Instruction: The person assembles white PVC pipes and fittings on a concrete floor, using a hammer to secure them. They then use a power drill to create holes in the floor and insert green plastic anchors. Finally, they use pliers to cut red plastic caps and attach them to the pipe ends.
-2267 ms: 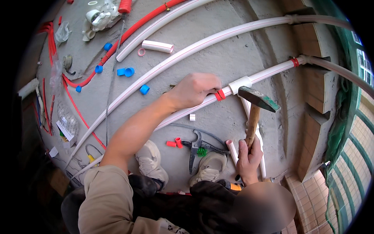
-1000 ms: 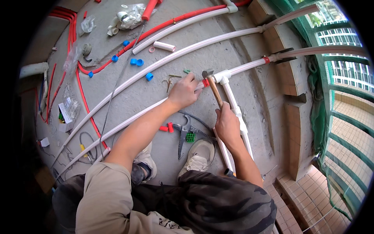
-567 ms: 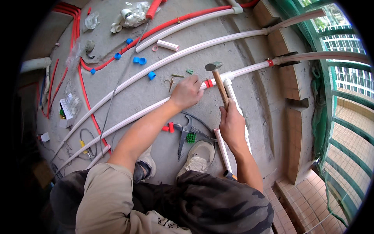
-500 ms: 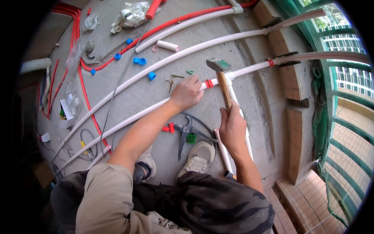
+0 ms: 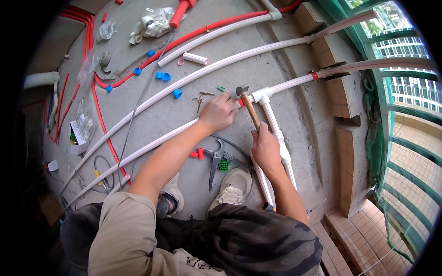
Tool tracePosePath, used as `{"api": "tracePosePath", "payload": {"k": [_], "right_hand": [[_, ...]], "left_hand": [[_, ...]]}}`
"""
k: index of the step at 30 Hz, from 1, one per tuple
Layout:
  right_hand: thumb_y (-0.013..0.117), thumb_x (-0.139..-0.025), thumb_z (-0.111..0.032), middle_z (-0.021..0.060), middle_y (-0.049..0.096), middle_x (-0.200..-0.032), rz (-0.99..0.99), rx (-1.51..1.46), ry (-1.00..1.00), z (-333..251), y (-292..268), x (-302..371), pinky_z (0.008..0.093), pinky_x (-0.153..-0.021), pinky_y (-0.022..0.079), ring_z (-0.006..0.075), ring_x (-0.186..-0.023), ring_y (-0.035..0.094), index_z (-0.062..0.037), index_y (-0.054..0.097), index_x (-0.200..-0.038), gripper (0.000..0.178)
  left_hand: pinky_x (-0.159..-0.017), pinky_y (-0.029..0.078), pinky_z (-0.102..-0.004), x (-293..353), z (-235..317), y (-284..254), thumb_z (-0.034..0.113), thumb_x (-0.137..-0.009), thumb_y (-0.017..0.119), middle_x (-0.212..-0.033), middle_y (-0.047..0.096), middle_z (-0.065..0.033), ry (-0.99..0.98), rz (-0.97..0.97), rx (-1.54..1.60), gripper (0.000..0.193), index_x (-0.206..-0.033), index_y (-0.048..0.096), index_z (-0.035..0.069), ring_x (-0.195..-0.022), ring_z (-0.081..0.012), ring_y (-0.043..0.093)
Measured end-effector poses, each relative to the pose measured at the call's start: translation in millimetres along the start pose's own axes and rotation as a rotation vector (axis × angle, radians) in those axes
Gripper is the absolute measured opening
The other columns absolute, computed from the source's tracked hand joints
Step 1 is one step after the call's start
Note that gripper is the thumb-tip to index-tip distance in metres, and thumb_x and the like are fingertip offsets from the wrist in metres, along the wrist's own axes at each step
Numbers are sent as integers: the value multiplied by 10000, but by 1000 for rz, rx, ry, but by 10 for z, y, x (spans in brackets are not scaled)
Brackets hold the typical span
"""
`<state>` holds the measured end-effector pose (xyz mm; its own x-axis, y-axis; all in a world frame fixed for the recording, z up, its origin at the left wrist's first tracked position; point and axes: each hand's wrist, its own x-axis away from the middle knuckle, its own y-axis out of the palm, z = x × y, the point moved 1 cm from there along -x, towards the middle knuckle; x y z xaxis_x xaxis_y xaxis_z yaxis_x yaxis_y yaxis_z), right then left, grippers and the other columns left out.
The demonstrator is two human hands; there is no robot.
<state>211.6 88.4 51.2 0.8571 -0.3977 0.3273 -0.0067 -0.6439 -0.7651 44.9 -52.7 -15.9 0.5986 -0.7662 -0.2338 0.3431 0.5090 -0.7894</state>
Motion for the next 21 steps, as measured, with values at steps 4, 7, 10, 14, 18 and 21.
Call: {"api": "tracePosePath", "payload": {"k": [4, 7, 10, 14, 18, 21], "right_hand": [[607, -1029, -178, 299, 692, -904, 106, -191, 18, -223, -76, 116, 597, -721, 516, 519, -831, 673, -19, 514, -1268, 302], [616, -1031, -190, 293, 693, -906, 28, -38, 33, 28, 77, 22, 586, -719, 512, 513, -840, 673, -24, 523, -1289, 321], [618, -1034, -188, 267, 685, -871, 64, -205, 14, 25, -32, 60, 553, -696, 511, 495, -810, 669, -38, 527, -1283, 304], [639, -1023, -162, 218, 647, -792, 162, -462, 107, -18, -70, 262, 483, -657, 514, 414, -739, 685, -37, 540, -1280, 302], [657, -1017, -189, 203, 643, -785, 257, -488, 137, 168, -203, 326, 435, -662, 494, 328, -704, 653, -15, 579, -1232, 287], [659, -1018, -224, 180, 624, -778, 272, -569, 266, 361, -254, 373, 408, -679, 477, 262, -692, 593, -7, 600, -1226, 306]], "left_hand": [[-810, 556, -482, 39, 4, -64, 118, -830, 732, -1027, 608, -169, -64, -3, 55, 190, -969, 660, 9, -924, -388, 663], [-818, 549, -491, -24, -26, -137, 82, -858, 700, -1040, 614, -176, -213, 142, 146, 182, -1026, 665, 19, -953, -403, 661], [-812, 543, -494, -9, -318, -365, 32, -882, 655, -1093, 625, -172, -295, 178, -12, 206, -1087, 666, 36, -987, -416, 659], [-836, 511, -504, 51, -543, -544, -28, -830, 665, -1093, 590, -149, -309, -142, -90, 188, -1005, 623, 27, -1047, -392, 625], [-811, 498, -506, -53, -538, -552, -26, -874, 654, -1060, 600, -157, -149, -132, -240, 116, -952, 586, 25, -991, -397, 621], [-808, 502, -460, -273, -380, -639, -32, -888, 676, -996, 626, -184, -280, -110, -122, 114, -906, 566, -5, -944, -410, 625]]}}
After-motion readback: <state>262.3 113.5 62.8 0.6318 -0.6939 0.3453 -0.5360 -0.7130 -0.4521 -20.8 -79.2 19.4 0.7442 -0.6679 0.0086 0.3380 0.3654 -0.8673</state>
